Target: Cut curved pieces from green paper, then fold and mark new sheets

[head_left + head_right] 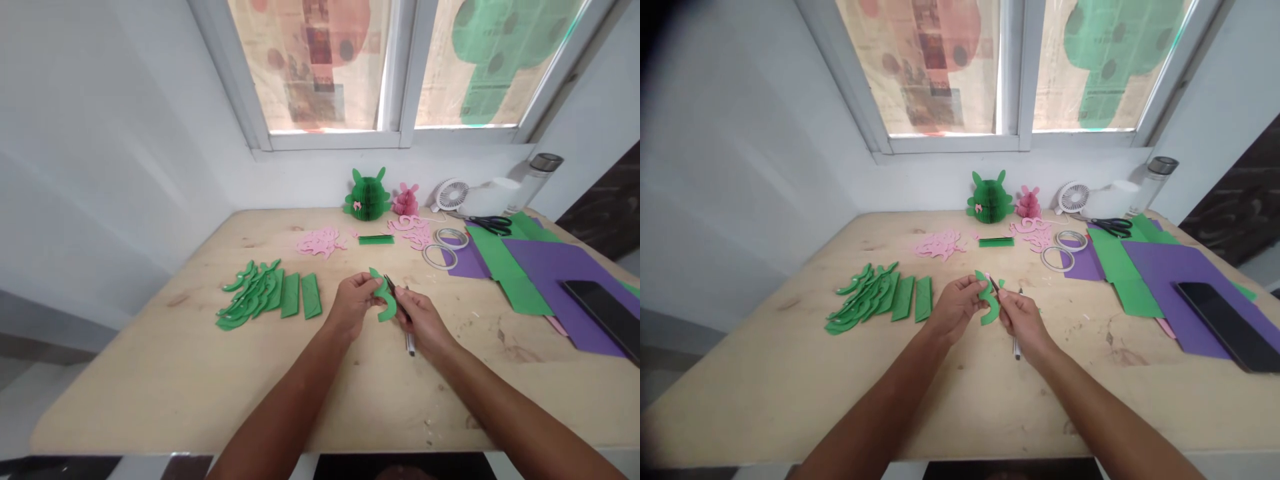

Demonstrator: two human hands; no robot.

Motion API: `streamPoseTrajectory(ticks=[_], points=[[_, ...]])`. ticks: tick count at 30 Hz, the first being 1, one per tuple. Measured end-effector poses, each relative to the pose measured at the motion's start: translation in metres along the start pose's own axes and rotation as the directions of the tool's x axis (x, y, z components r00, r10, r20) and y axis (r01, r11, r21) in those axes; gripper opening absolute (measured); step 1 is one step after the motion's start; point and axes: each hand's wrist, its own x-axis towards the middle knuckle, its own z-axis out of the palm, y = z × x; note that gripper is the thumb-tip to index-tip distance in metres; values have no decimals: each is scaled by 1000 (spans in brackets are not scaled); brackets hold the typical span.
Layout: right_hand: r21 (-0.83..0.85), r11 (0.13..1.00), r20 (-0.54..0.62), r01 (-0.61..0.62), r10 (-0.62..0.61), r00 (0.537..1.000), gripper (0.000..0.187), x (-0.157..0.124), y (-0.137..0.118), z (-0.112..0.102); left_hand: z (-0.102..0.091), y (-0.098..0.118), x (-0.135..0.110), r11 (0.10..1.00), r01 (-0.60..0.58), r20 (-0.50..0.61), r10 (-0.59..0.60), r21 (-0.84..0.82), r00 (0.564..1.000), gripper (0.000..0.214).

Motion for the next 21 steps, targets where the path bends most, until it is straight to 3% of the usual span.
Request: streamPoseTrajectory(ticks=[21], points=[[-64,998,-59,-7,3,998,53,-1,0,3,1,-4,1,1000,-3,-31,3,5,1000,28]])
